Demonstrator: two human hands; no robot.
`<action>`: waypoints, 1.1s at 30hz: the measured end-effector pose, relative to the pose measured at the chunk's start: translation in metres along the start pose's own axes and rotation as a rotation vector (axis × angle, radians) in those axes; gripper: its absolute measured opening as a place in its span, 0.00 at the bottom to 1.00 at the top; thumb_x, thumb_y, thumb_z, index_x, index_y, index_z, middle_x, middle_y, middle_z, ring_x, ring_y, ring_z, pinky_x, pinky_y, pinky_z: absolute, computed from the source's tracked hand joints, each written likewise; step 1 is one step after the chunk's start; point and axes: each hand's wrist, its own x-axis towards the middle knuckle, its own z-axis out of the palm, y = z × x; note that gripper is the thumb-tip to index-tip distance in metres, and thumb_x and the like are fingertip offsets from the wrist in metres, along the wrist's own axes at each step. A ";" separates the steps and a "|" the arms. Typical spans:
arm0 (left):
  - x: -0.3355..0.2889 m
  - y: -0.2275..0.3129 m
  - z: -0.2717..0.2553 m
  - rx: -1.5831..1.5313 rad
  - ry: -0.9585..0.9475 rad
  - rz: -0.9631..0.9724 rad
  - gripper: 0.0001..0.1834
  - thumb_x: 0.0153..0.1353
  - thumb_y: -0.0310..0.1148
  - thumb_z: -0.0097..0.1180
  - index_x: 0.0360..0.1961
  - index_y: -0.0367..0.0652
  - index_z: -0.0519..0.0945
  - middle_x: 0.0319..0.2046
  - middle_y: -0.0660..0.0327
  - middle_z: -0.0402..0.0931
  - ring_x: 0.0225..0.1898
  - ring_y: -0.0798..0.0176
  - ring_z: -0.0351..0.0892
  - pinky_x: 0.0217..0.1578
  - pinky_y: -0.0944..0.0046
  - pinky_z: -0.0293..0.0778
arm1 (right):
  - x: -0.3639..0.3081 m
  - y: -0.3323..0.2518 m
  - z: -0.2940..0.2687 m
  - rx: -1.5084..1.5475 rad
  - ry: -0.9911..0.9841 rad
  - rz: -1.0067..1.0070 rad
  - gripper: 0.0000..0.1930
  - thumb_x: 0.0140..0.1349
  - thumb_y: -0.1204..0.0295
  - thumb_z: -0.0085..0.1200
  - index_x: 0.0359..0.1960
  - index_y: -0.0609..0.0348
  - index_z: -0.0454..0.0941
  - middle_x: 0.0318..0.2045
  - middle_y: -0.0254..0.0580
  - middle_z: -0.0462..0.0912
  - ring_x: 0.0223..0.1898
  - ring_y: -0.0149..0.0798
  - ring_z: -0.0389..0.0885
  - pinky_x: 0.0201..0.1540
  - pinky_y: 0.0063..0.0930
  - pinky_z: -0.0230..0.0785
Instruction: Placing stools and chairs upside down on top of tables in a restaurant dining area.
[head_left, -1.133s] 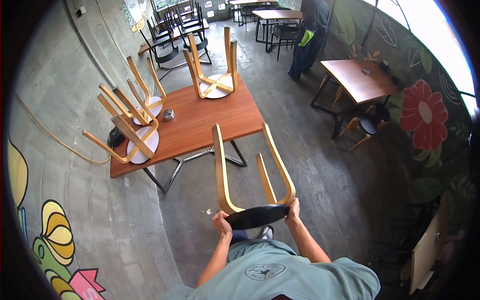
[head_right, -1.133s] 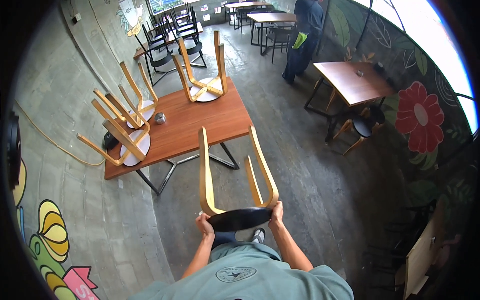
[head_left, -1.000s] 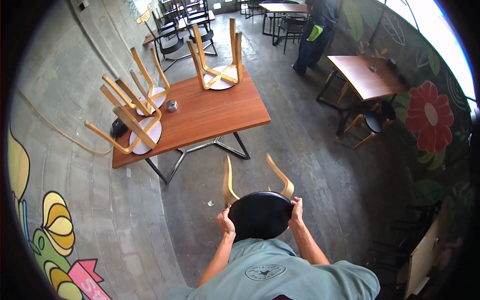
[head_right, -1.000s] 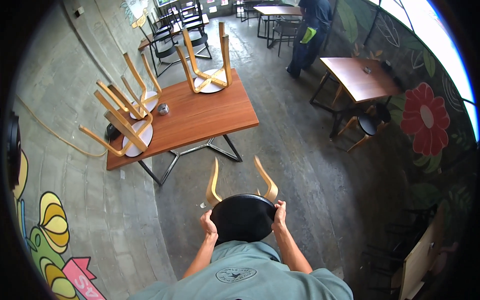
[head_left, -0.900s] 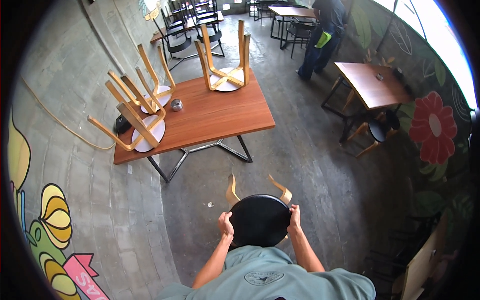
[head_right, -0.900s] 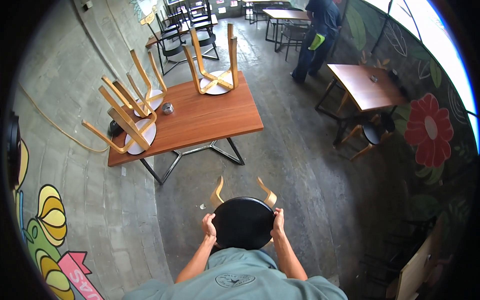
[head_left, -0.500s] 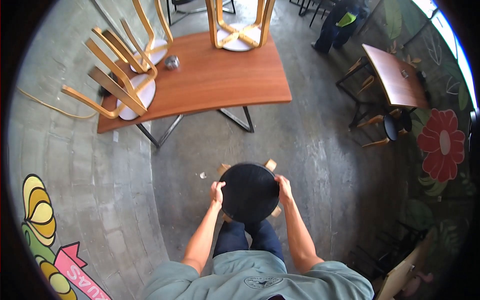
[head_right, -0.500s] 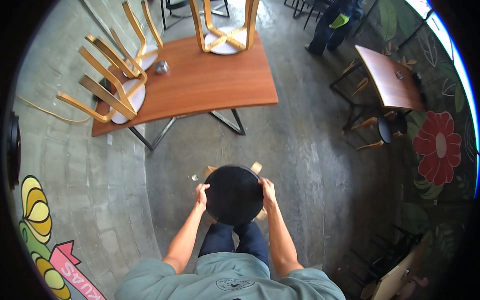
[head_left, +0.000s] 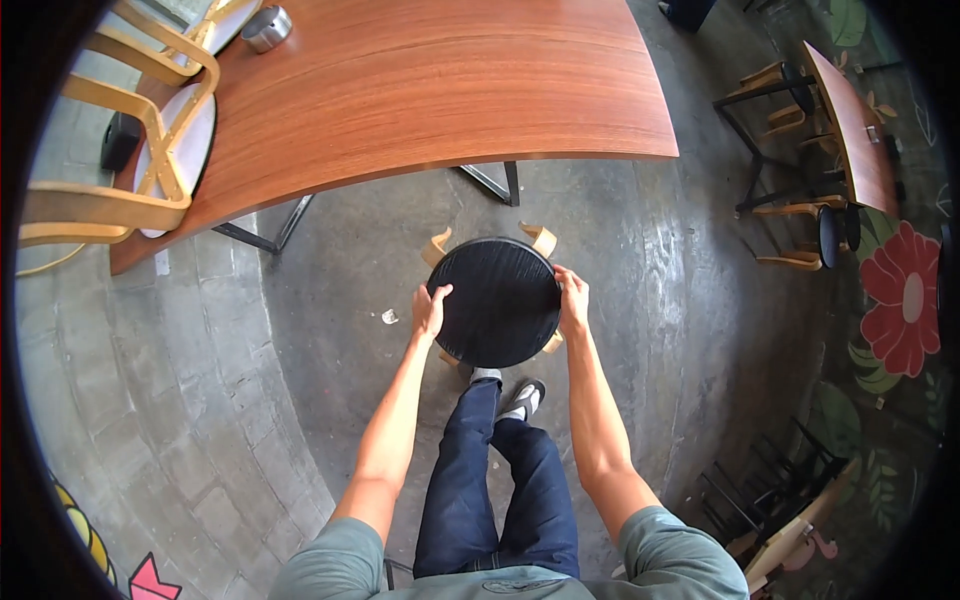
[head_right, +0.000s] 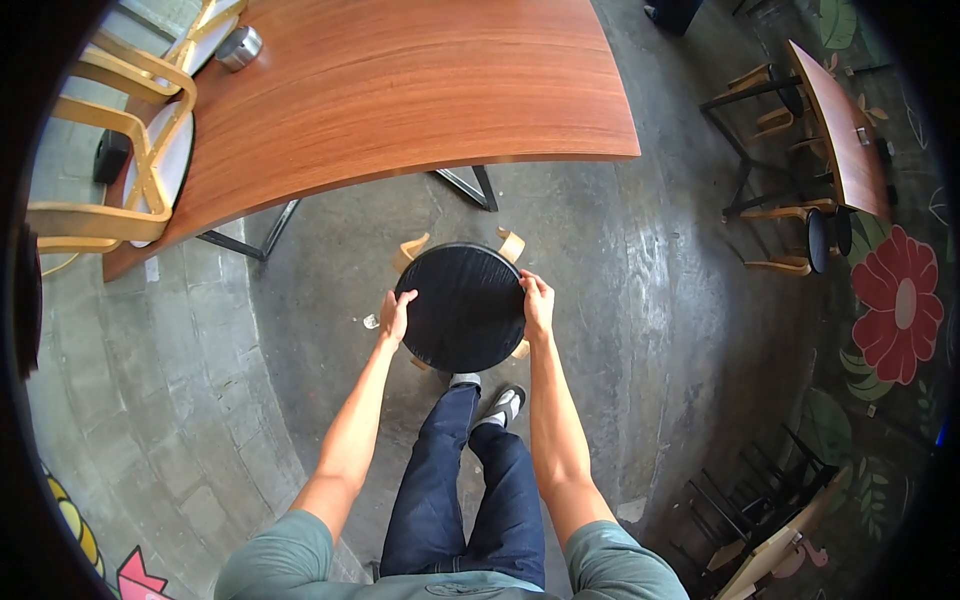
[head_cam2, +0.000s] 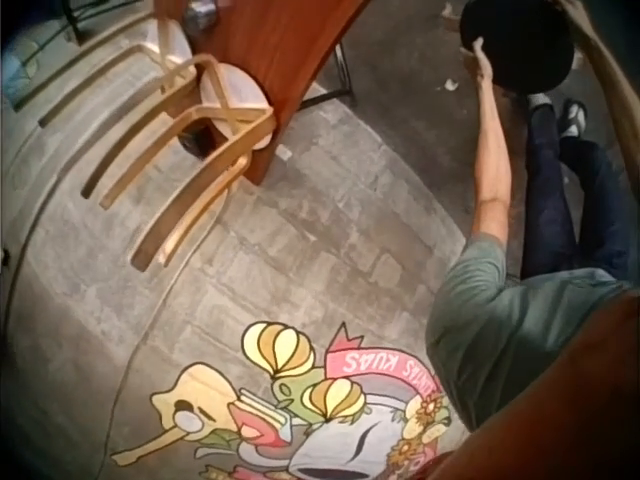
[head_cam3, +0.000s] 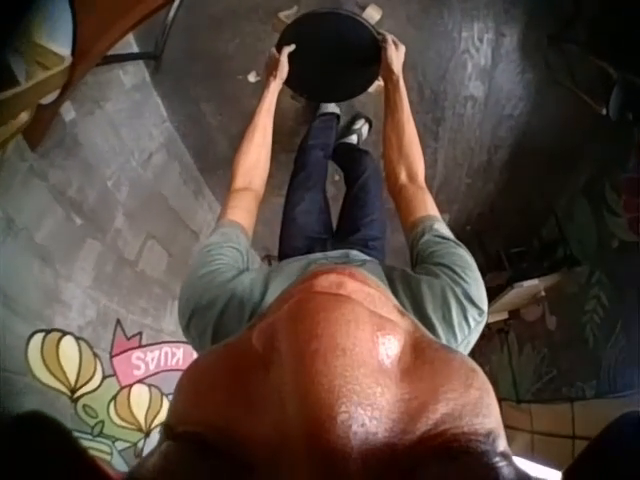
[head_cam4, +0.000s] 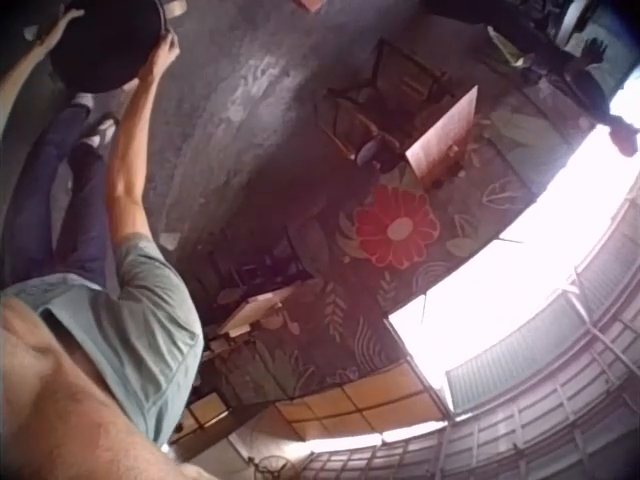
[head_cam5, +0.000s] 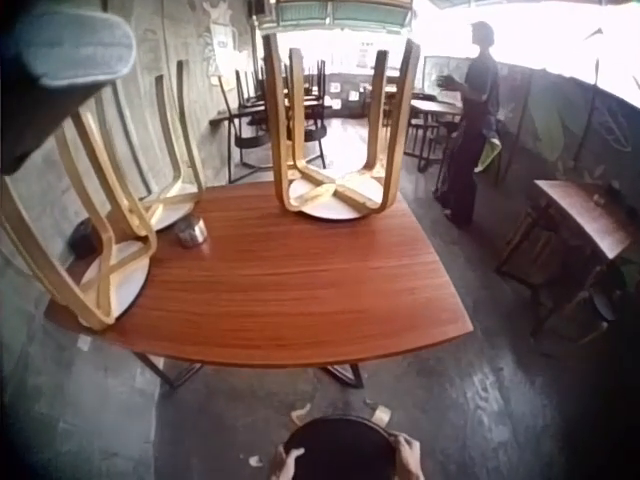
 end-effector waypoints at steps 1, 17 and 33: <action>0.011 -0.004 -0.001 -0.007 0.008 0.027 0.40 0.50 0.56 0.52 0.49 0.25 0.67 0.47 0.35 0.67 0.52 0.41 0.66 0.53 0.52 0.60 | 0.008 0.001 0.007 0.033 -0.013 -0.035 0.13 0.59 0.69 0.45 0.42 0.61 0.77 0.35 0.35 0.78 0.38 0.29 0.71 0.45 0.22 0.61; 0.054 -0.007 -0.015 -0.473 -0.022 -0.071 0.34 0.62 0.57 0.35 0.64 0.49 0.58 0.63 0.55 0.57 0.63 0.46 0.54 0.60 0.51 0.52 | 0.076 0.009 -0.049 0.447 0.220 0.033 0.15 0.62 0.60 0.45 0.42 0.57 0.72 0.45 0.44 0.77 0.47 0.42 0.74 0.54 0.37 0.61; -0.379 -0.271 -0.232 -0.299 -0.335 -1.029 0.31 0.62 0.50 0.35 0.62 0.45 0.52 0.58 0.48 0.59 0.47 0.30 0.70 0.36 0.32 0.72 | -0.387 0.136 -0.291 -0.302 0.304 0.813 0.14 0.55 0.68 0.44 0.35 0.71 0.68 0.23 0.53 0.73 0.17 0.49 0.75 0.19 0.43 0.74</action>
